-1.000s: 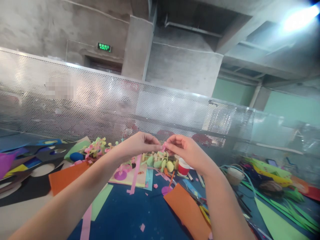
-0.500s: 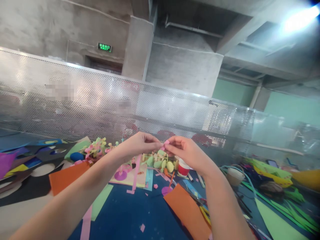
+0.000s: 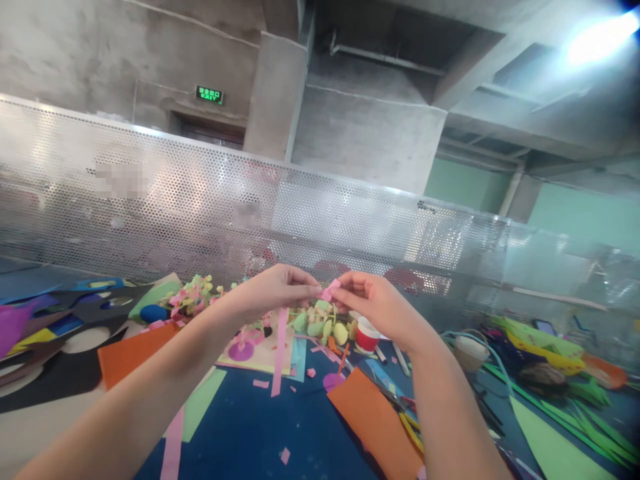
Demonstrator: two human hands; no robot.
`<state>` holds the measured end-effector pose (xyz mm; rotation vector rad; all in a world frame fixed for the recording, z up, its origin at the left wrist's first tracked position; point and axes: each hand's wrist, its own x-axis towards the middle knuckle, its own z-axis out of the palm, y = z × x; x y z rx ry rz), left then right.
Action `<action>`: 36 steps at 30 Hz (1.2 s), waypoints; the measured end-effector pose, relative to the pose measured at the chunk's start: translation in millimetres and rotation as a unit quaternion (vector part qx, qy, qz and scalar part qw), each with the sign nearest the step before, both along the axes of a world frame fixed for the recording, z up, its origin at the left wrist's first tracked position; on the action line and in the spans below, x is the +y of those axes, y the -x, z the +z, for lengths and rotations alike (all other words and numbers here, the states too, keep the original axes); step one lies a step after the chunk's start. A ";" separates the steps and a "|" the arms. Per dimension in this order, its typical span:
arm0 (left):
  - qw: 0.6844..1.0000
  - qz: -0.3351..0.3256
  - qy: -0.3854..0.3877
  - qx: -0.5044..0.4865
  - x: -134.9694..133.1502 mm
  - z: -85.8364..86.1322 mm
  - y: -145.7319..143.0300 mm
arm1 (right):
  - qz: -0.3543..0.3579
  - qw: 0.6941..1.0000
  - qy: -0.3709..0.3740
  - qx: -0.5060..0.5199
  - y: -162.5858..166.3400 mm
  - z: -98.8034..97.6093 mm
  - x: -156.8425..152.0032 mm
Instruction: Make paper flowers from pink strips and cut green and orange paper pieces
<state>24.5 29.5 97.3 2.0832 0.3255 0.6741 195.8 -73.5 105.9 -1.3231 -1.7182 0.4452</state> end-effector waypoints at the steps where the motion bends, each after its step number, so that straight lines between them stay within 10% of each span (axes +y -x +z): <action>1: 1.000 0.001 0.004 0.002 -0.3 -0.1 -0.1 | 0.000 1.000 -0.001 0.000 0.3 0.3 -0.2; 36: 0.999 0.020 0.023 -0.027 -3.9 -2.3 -3.7 | 0.030 0.999 -0.014 0.009 -0.6 -1.3 3.4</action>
